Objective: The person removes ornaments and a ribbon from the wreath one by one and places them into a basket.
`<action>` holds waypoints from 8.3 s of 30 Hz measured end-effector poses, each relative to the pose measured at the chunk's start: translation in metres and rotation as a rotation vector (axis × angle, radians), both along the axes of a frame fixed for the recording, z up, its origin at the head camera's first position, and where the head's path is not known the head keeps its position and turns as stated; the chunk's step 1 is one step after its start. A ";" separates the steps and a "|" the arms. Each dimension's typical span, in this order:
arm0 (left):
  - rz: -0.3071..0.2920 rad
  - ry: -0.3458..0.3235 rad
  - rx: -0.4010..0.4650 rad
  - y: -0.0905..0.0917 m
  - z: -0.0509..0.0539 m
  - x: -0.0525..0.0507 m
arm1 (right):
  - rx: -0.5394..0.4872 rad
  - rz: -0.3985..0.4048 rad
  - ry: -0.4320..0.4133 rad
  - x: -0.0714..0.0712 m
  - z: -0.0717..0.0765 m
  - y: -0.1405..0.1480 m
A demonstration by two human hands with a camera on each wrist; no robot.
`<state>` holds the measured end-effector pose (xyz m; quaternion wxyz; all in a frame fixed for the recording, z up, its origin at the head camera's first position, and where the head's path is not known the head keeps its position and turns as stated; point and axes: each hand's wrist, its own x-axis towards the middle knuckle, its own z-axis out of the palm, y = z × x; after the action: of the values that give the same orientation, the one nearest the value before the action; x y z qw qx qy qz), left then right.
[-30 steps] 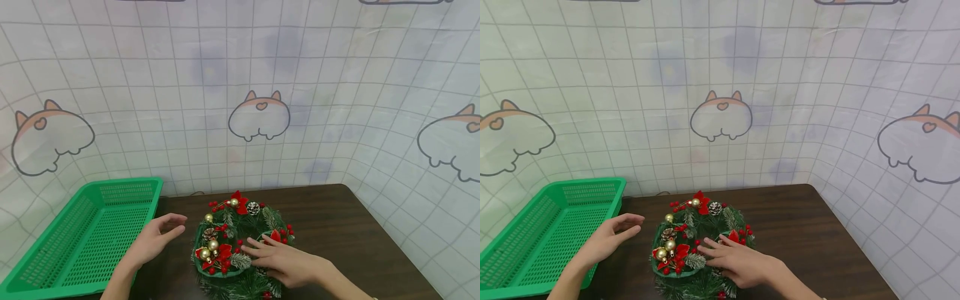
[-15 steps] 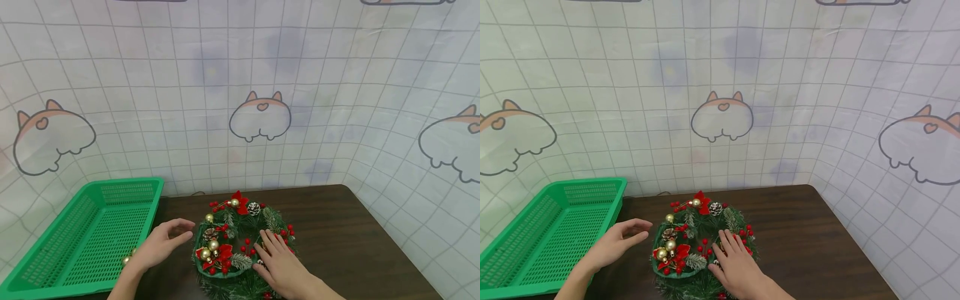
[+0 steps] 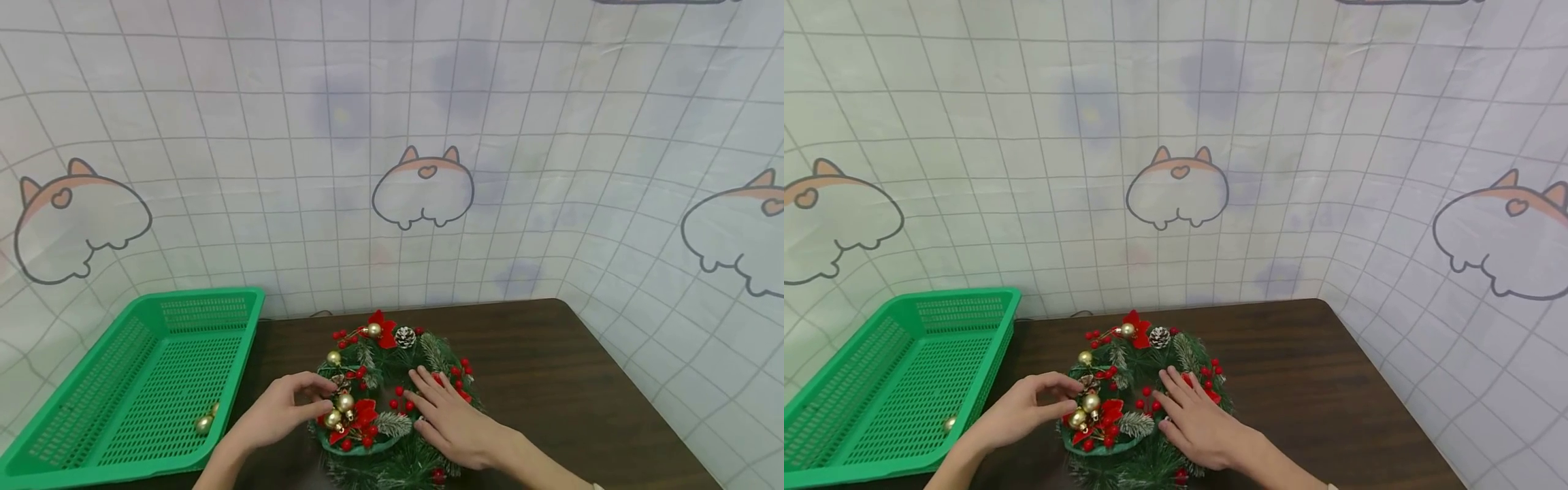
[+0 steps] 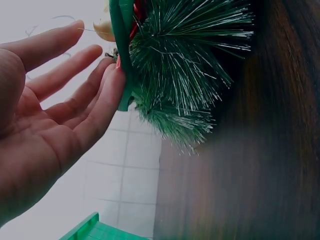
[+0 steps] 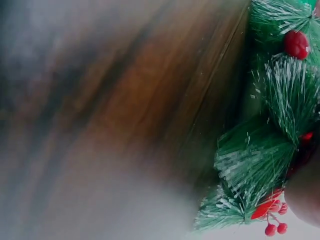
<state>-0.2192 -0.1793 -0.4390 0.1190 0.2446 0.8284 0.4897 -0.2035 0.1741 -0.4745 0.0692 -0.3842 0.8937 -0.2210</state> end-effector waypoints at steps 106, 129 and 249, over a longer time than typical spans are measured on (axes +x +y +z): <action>-0.110 0.299 -0.013 0.028 0.022 0.042 | -0.017 -0.200 0.102 0.029 0.008 0.005; -0.038 0.292 -0.040 0.023 0.030 0.046 | -0.020 -0.201 0.106 0.028 0.008 0.005; 0.596 0.200 0.126 -0.116 0.031 0.043 | 0.011 -0.181 0.144 0.023 0.006 0.003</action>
<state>-0.1766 -0.2949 -0.4084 -0.1272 0.0449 0.8392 0.5268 -0.1806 0.1772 -0.4687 -0.0133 -0.3167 0.9286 -0.1930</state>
